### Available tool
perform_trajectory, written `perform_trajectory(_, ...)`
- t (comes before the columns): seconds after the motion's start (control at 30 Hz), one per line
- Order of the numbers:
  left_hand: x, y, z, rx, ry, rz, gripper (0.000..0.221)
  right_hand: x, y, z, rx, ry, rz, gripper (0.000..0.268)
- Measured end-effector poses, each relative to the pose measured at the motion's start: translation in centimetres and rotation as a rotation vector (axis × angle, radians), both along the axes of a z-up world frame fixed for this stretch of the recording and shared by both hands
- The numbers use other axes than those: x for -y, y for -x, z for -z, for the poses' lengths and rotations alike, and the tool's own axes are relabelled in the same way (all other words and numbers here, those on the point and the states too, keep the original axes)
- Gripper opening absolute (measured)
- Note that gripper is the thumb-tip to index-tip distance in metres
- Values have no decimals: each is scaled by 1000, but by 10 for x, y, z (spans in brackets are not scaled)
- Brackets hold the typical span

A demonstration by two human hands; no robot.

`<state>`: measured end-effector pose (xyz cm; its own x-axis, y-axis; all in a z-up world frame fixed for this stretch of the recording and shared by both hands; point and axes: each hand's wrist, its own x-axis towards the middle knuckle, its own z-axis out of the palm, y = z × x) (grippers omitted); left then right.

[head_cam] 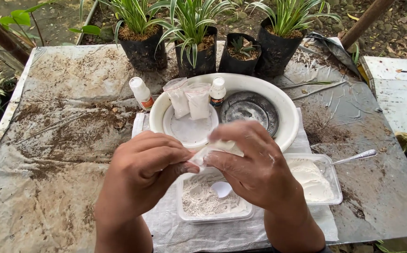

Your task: Scooping white powder from a container into small plastic bags using a spoon at a steady pace.

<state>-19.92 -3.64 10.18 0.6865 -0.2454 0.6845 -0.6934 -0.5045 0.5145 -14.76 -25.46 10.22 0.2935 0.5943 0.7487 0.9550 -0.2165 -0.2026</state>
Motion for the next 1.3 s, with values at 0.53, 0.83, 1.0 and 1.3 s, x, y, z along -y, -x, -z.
perform_trajectory(0.53, -9, -26, 20, -445, -37, 614, 72, 0, 11, -6, 58, 38, -186, 16)
perform_trajectory(0.83, 15, -14, 17, 14, -281, -67, 56, 8, 19, 2, -104, 357, -74, 16)
perform_trajectory(1.0, 24, -14, 12, 271, -402, -324, 9, 11, 21, 8, -283, 426, -57, 39)
perform_trajectory(1.3, 34, -14, 7, 362, -457, -319, 13, 8, 10, 15, -226, 382, -40, 34)
